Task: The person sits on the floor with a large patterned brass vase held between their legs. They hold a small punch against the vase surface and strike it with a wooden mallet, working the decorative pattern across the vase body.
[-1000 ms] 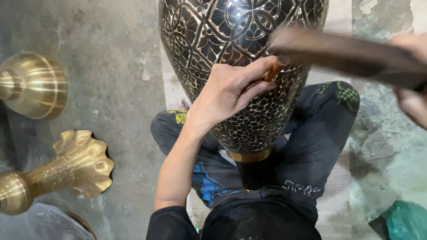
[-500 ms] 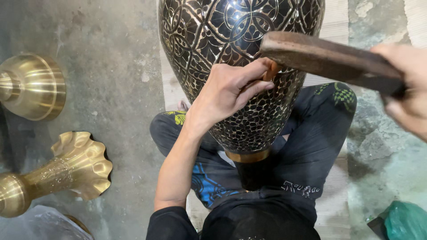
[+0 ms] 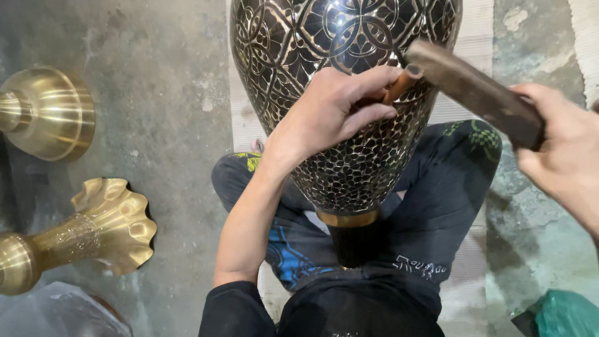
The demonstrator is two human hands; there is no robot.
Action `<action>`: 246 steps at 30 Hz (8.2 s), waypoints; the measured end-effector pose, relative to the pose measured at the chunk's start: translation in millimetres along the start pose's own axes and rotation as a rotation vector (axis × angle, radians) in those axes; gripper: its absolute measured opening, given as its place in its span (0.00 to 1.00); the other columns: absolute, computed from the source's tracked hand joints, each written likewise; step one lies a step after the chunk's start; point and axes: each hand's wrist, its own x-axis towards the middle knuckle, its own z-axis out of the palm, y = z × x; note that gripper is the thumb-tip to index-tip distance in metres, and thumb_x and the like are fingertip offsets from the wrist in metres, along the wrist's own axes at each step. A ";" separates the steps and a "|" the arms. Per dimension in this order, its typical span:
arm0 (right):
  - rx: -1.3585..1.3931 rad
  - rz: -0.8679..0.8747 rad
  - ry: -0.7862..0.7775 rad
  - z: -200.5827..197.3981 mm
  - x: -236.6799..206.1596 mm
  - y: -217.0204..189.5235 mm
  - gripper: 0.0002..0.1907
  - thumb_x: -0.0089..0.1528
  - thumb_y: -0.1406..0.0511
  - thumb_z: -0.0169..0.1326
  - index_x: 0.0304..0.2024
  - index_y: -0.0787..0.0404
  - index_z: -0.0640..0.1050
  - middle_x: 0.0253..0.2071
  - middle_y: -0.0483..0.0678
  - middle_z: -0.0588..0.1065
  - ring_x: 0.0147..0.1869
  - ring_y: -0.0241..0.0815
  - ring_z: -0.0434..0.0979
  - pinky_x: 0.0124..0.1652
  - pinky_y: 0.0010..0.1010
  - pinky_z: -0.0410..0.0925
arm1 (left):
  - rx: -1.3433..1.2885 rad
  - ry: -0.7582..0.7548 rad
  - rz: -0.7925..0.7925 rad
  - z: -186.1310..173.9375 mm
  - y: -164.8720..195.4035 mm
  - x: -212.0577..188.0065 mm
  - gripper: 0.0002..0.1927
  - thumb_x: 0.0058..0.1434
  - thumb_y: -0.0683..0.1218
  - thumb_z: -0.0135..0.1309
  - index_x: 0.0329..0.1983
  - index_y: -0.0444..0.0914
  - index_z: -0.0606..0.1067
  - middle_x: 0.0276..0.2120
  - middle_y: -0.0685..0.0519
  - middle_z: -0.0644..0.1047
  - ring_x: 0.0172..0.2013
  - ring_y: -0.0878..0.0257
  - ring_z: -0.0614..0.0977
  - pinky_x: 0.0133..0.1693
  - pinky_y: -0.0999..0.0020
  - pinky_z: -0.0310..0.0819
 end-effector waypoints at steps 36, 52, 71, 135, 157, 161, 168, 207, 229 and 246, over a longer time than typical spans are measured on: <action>0.309 0.052 0.130 16.9 -16.0 48.8 0.27 0.66 0.76 0.53 0.68 0.63 0.67 0.45 0.47 0.72 0.48 0.42 0.74 0.48 0.29 0.69 | -0.074 0.064 -0.028 -0.1 10.5 -26.6 0.22 0.73 0.43 0.62 0.66 0.45 0.67 0.36 0.54 0.83 0.35 0.64 0.88 0.38 0.72 0.81; -0.024 0.340 -0.177 17.2 -11.7 113.8 0.21 0.76 0.68 0.44 0.70 0.68 0.67 0.32 0.65 0.72 0.25 0.54 0.70 0.27 0.43 0.65 | 0.026 0.071 -0.034 6.3 4.4 -27.6 0.22 0.69 0.46 0.64 0.64 0.47 0.70 0.34 0.55 0.81 0.31 0.62 0.84 0.36 0.69 0.77; 0.315 0.120 -0.098 28.7 6.1 92.4 0.08 0.75 0.72 0.47 0.55 0.69 0.70 0.40 0.56 0.72 0.36 0.37 0.73 0.34 0.25 0.67 | -0.001 0.064 -0.026 4.3 6.5 -26.0 0.21 0.70 0.46 0.62 0.64 0.44 0.72 0.33 0.55 0.80 0.28 0.62 0.83 0.34 0.69 0.77; 0.345 0.123 -0.031 -11.0 3.7 -7.8 0.26 0.62 0.79 0.48 0.63 0.67 0.66 0.39 0.50 0.70 0.39 0.38 0.71 0.38 0.29 0.66 | -0.008 0.118 -0.031 7.6 0.7 -25.9 0.24 0.71 0.45 0.62 0.67 0.44 0.70 0.37 0.50 0.81 0.32 0.59 0.86 0.36 0.69 0.79; 0.069 0.080 -0.085 -5.0 -3.3 37.7 0.27 0.57 0.82 0.52 0.59 0.68 0.73 0.39 0.59 0.75 0.40 0.50 0.77 0.39 0.40 0.70 | 0.060 0.042 0.017 4.9 -2.8 -14.4 0.21 0.70 0.46 0.64 0.63 0.43 0.73 0.34 0.51 0.81 0.33 0.57 0.86 0.37 0.65 0.77; -0.034 0.030 -0.129 -5.9 -11.6 33.5 0.27 0.57 0.82 0.52 0.59 0.68 0.72 0.39 0.58 0.75 0.40 0.50 0.77 0.39 0.41 0.70 | 0.058 0.046 0.029 3.5 -1.1 -15.0 0.21 0.69 0.45 0.64 0.63 0.42 0.73 0.35 0.50 0.82 0.34 0.57 0.86 0.37 0.66 0.79; 0.188 0.034 0.001 -4.7 -6.6 23.1 0.27 0.57 0.82 0.52 0.59 0.67 0.71 0.39 0.58 0.74 0.41 0.51 0.77 0.40 0.41 0.70 | -0.268 0.290 -0.268 19.1 21.0 -50.9 0.20 0.68 0.37 0.63 0.61 0.38 0.73 0.35 0.54 0.83 0.35 0.70 0.86 0.39 0.74 0.84; -0.282 -0.165 -0.307 -31.2 68.5 -4.4 0.29 0.51 0.82 0.52 0.55 0.65 0.77 0.35 0.55 0.77 0.36 0.48 0.81 0.39 0.36 0.73 | -0.029 0.400 -0.158 37.8 16.5 -61.1 0.23 0.66 0.37 0.63 0.63 0.40 0.71 0.39 0.53 0.85 0.42 0.65 0.89 0.44 0.74 0.85; -0.277 -0.127 -0.325 -35.6 69.6 -2.1 0.22 0.54 0.81 0.52 0.50 0.66 0.80 0.29 0.53 0.77 0.31 0.47 0.79 0.33 0.39 0.72 | -0.020 0.367 -0.167 32.5 17.4 -61.5 0.22 0.68 0.39 0.62 0.63 0.42 0.72 0.40 0.53 0.85 0.42 0.65 0.89 0.42 0.75 0.84; -0.304 -0.221 -0.232 -27.6 33.7 14.9 0.26 0.61 0.75 0.45 0.63 0.64 0.74 0.47 0.54 0.76 0.49 0.45 0.77 0.49 0.36 0.70 | 0.028 0.306 -0.294 28.3 20.7 -58.0 0.16 0.63 0.39 0.67 0.51 0.42 0.76 0.32 0.51 0.83 0.31 0.65 0.87 0.36 0.72 0.80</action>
